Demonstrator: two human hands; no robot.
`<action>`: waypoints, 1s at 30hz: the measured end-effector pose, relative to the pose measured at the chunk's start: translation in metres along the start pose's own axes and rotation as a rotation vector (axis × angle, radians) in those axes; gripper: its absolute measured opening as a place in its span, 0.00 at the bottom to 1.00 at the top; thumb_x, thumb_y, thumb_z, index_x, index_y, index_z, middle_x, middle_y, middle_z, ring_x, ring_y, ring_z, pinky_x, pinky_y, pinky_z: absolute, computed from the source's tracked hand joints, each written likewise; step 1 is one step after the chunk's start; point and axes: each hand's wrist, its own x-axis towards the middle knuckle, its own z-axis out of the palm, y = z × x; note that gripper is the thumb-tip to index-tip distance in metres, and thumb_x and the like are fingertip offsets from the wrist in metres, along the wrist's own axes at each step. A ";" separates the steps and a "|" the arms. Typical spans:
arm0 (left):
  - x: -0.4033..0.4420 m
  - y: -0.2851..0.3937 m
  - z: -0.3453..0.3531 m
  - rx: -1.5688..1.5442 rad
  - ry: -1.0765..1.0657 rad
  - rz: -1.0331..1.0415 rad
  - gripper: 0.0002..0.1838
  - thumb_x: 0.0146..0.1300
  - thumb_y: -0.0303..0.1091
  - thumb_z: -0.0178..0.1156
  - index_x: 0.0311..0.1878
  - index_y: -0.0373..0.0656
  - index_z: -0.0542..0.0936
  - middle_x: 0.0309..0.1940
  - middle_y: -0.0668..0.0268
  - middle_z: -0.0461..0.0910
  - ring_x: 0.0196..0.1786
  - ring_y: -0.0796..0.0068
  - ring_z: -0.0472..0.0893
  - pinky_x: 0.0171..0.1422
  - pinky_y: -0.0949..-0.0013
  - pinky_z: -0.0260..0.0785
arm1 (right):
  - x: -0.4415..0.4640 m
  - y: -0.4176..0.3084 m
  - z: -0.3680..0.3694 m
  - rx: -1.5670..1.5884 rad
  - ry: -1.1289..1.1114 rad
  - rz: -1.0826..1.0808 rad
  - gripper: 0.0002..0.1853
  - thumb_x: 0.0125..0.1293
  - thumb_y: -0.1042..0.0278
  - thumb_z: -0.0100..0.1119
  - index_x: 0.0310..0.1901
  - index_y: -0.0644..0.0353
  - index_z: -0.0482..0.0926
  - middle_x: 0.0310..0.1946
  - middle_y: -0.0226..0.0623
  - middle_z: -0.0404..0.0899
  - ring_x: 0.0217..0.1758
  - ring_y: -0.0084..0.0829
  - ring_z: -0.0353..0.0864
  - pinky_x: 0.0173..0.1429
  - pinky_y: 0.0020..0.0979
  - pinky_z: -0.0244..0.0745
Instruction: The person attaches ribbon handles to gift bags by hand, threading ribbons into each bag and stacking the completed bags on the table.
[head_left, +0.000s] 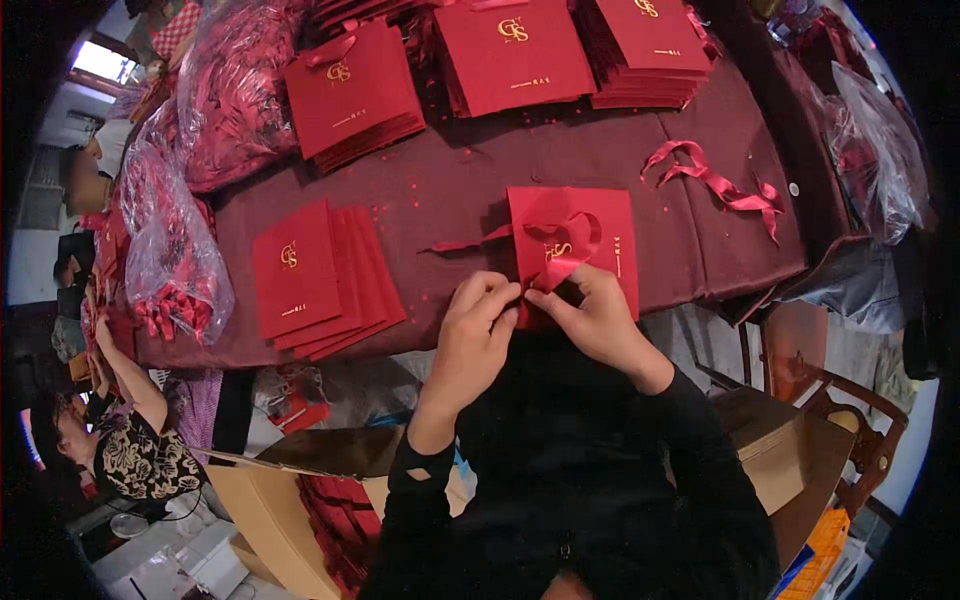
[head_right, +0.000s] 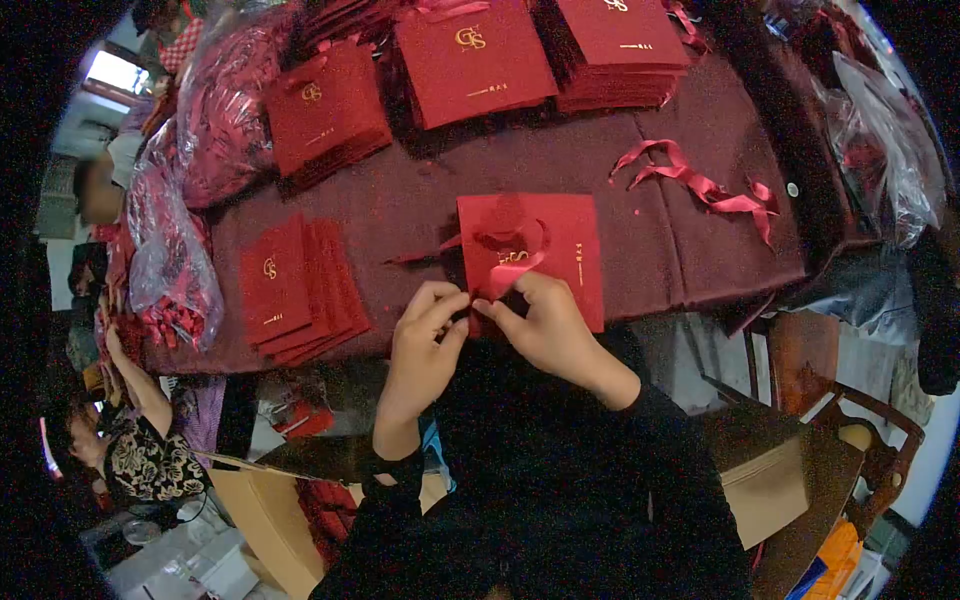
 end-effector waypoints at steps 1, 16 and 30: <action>0.002 0.000 0.001 0.002 0.004 0.004 0.12 0.60 0.19 0.57 0.48 0.33 0.76 0.43 0.60 0.74 0.39 0.69 0.77 0.41 0.72 0.70 | 0.001 0.000 -0.001 -0.002 0.000 -0.006 0.08 0.61 0.71 0.65 0.38 0.65 0.79 0.26 0.39 0.79 0.25 0.21 0.74 0.28 0.28 0.68; -0.014 -0.001 -0.038 0.576 0.134 0.112 0.06 0.58 0.18 0.55 0.39 0.33 0.74 0.37 0.53 0.71 0.43 0.50 0.71 0.46 0.55 0.64 | 0.012 0.015 -0.006 -0.054 0.327 0.030 0.12 0.65 0.66 0.63 0.35 0.63 0.69 0.19 0.37 0.73 0.18 0.25 0.70 0.23 0.29 0.64; -0.010 0.002 -0.042 0.848 0.453 0.122 0.23 0.58 0.20 0.52 0.59 0.35 0.72 0.54 0.52 0.72 0.46 0.53 0.73 0.54 0.56 0.66 | 0.018 -0.003 0.003 -0.571 0.246 -0.200 0.12 0.61 0.64 0.63 0.39 0.61 0.73 0.29 0.45 0.77 0.29 0.46 0.80 0.30 0.40 0.75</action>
